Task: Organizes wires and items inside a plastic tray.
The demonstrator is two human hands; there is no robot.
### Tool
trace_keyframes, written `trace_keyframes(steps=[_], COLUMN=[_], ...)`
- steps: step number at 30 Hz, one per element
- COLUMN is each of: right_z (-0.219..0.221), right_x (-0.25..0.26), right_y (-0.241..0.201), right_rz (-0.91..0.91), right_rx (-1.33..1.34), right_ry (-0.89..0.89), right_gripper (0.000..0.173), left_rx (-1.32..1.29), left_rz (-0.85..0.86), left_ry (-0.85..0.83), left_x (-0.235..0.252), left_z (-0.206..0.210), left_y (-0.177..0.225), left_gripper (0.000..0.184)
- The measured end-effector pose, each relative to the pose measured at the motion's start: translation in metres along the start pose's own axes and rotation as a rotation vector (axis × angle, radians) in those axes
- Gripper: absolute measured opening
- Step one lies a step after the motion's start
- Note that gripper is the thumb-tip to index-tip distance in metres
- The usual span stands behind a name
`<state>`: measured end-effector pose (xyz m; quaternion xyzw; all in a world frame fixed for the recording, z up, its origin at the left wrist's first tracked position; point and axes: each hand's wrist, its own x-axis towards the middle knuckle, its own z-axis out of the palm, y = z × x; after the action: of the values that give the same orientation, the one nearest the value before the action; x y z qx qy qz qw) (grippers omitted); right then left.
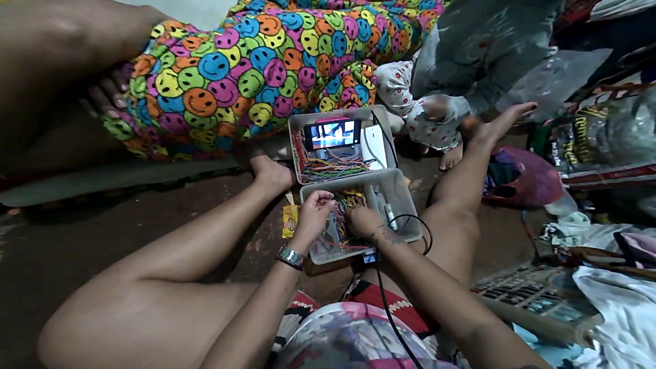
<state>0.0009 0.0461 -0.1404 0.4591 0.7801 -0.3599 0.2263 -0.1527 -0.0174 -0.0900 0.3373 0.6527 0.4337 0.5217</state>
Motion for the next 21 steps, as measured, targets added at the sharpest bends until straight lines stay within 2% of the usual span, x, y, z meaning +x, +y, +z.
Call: trace_keyframes(steps=[5, 10, 15, 18, 21], right_z=[-0.008, -0.015, -0.023, -0.021, -0.012], right_x=[-0.005, -0.018, -0.032, -0.037, -0.035], right_y=[0.007, 0.018, 0.018, 0.021, 0.023], right_rz=[0.004, 0.021, 0.048, 0.0, -0.131], right_rx=[0.221, 0.377, 0.465, 0.545, 0.682], right_ry=[0.071, 0.15, 0.289, 0.323, 0.328], right_gripper=[0.036, 0.03, 0.03, 0.03, 0.027], left_rx=[-0.029, -0.058, 0.157, 0.21, 0.095], left_rz=[0.001, 0.011, -0.034, -0.029, -0.027], left_ry=[0.0, 0.028, -0.07, -0.087, -0.091], left_x=[0.001, 0.004, 0.004, 0.006, 0.007], left_z=[-0.001, -0.001, -0.001, 0.004, 0.01], left_y=[0.0, -0.002, 0.001, 0.001, -0.004], left_gripper=[0.021, 0.02, 0.028, 0.031, 0.034])
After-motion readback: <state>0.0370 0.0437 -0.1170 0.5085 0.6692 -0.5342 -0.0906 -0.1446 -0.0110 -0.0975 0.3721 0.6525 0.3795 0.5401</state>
